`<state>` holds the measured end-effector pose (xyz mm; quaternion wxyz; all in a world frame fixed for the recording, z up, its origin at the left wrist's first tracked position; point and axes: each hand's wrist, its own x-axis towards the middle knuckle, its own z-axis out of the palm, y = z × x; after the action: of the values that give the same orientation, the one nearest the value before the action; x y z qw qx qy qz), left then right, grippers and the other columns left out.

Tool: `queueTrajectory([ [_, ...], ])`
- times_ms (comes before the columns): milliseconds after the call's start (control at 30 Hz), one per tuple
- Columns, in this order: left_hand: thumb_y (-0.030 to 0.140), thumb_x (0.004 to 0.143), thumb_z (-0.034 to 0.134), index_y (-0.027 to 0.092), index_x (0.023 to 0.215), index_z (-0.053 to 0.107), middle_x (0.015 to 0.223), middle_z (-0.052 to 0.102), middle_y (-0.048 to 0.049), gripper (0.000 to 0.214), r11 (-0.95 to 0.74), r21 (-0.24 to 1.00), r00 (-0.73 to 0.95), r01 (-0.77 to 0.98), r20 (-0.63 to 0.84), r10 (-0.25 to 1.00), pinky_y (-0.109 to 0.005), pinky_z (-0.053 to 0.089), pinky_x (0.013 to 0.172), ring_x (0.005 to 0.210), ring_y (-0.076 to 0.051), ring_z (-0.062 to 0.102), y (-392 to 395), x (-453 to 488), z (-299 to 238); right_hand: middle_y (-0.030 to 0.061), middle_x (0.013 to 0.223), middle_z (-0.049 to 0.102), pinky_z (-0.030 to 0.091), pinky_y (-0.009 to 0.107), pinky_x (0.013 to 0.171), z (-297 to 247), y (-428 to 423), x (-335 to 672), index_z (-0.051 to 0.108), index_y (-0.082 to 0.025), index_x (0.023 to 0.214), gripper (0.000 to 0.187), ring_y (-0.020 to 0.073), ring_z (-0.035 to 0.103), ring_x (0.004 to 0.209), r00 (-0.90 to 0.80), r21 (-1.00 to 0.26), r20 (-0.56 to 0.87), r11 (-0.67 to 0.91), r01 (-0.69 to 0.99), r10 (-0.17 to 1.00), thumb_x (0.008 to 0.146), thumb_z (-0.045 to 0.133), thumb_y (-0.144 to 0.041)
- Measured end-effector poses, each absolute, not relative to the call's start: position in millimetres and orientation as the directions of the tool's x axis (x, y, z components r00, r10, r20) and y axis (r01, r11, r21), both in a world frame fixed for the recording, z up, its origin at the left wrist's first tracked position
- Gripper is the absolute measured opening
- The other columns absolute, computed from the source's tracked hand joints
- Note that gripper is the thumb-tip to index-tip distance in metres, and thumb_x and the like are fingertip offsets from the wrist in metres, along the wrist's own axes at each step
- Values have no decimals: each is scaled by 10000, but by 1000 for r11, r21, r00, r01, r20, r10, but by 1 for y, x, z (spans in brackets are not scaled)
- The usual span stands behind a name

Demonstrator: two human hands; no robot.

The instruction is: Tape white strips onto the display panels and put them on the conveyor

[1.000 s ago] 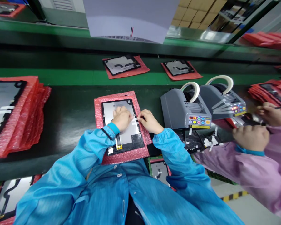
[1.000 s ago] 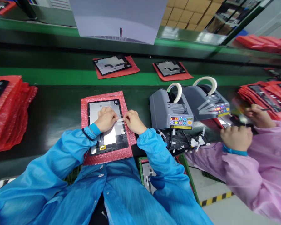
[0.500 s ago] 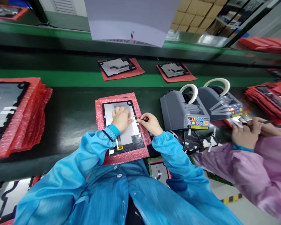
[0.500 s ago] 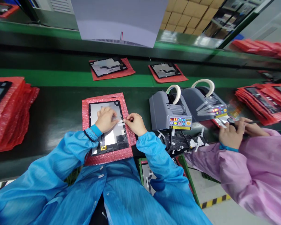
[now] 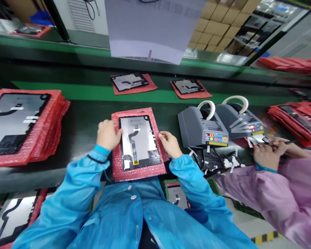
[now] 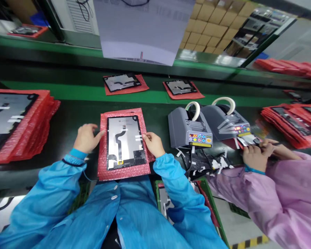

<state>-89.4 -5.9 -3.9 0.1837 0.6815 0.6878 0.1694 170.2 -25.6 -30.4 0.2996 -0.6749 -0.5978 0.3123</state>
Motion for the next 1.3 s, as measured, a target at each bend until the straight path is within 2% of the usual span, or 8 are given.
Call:
queueTrajectory([
  [167, 297, 858, 486, 168, 791, 590, 793, 626, -63, 179, 202, 587, -76, 784, -231, 970, -320, 462, 757, 770, -204, 583, -34, -119, -29, 33, 654, 576, 439, 335, 701, -22, -16, 154, 496, -217, 643, 173, 194, 550, 671, 79, -737, -31, -76, 672, 996, 749, 513, -352],
  [267, 204, 854, 473, 173, 749, 575, 812, 633, -61, 149, 155, 602, -104, 783, -119, 987, -293, 452, 775, 809, -191, 593, -37, -105, -38, 46, 711, 598, 454, 347, 709, -15, -20, 145, 509, -219, 728, 230, 208, 567, 714, 150, -817, 35, -59, 574, 988, 758, 499, -447],
  [433, 163, 880, 448, 175, 745, 569, 870, 641, -87, 181, 111, 586, -100, 803, -53, 994, -290, 443, 785, 853, -200, 606, -39, -92, -30, 23, 745, 648, 501, 330, 655, 9, -21, 129, 538, -220, 888, 448, 207, 616, 699, -70, -967, -221, -210, 141, 973, 624, 664, -560],
  [767, 276, 936, 435, 122, 1008, 533, 976, 667, -135, 196, 467, 438, -562, 768, 112, 820, -344, 459, 823, 947, -240, 631, -30, -283, 99, 26, 911, 656, 507, 295, 800, 52, 61, -83, 520, -203, 924, 239, 165, 619, 843, -346, -999, 33, 36, 2, 938, 779, 615, -367],
  [900, 256, 909, 460, 73, 944, 551, 1017, 661, -187, 207, 556, 348, -612, 755, 68, 788, -432, 453, 882, 1023, -277, 612, -19, -355, 107, 58, 925, 662, 495, 311, 829, 36, 65, -192, 518, -177, 949, 169, 174, 634, 864, -334, -967, -103, -15, 255, 937, 839, 577, -290],
  [1067, 360, 894, 448, 161, 711, 553, 685, 651, -53, 290, 544, 364, -587, 756, 11, 809, -332, 481, 835, 897, -228, 667, -14, -398, 62, 79, 676, 669, 507, 303, 723, 17, 93, -193, 621, -148, 834, 304, 199, 663, 661, -509, -738, -297, 144, 659, 808, 875, 538, -438],
  [1200, 455, 811, 500, 129, 811, 594, 744, 662, -79, 339, 443, 354, -502, 824, 92, 860, -451, 486, 818, 900, -317, 640, -20, -418, 50, 119, 924, 714, 474, 251, 822, 16, 181, -103, 687, -147, 904, 336, 202, 672, 929, -211, -408, -197, 116, 905, 957, 912, 482, -414],
  [1300, 482, 818, 497, 166, 973, 614, 949, 669, -120, 371, 148, 296, -268, 944, 420, 867, -501, 431, 928, 1039, -351, 589, -44, -383, 59, 255, 1130, 634, 444, 330, 888, 19, 243, -33, 648, -37, 1070, 327, 282, 595, 1111, 22, -278, -130, -57, 959, 991, 910, 493, -275],
])
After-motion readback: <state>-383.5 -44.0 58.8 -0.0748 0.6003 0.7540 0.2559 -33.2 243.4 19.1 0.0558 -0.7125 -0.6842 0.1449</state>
